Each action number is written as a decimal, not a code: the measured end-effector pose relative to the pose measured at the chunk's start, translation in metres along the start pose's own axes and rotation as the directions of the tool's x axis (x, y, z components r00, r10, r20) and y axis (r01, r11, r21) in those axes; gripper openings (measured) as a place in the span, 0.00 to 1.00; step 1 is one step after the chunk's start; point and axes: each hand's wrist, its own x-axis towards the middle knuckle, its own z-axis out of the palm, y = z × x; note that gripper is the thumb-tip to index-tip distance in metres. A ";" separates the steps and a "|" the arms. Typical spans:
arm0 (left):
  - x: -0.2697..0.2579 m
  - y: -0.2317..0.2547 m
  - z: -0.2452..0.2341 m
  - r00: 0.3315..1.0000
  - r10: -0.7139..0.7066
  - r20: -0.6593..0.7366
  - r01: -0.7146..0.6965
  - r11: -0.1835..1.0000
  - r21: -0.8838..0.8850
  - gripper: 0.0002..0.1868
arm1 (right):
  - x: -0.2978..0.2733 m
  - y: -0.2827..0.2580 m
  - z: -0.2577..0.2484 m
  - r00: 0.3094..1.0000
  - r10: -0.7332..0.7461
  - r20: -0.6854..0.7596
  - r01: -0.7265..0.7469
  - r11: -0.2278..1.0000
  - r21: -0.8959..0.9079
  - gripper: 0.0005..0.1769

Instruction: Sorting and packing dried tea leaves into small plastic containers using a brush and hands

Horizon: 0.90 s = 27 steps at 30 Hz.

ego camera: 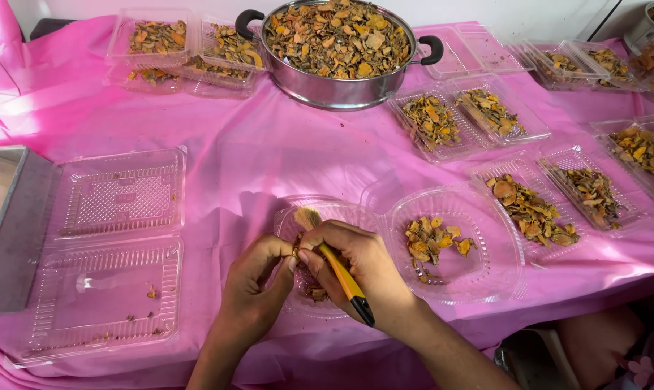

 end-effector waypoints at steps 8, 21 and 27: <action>-0.005 -0.024 0.002 0.997 -0.063 -0.038 0.065 0.996 0.060 0.13 | -0.030 -0.015 0.000 0.981 0.118 -0.153 -0.109 0.992 0.067 0.14; -0.005 -0.021 -0.001 0.997 -0.028 -0.075 0.022 0.996 -0.090 0.08 | -0.014 0.004 -0.002 0.982 -0.161 0.102 0.168 0.983 -0.071 0.10; -0.007 -0.013 -0.004 0.999 -0.031 -0.035 0.028 0.997 -0.075 0.15 | -0.001 -0.002 -0.008 0.980 -0.181 0.082 0.183 0.983 -0.007 0.11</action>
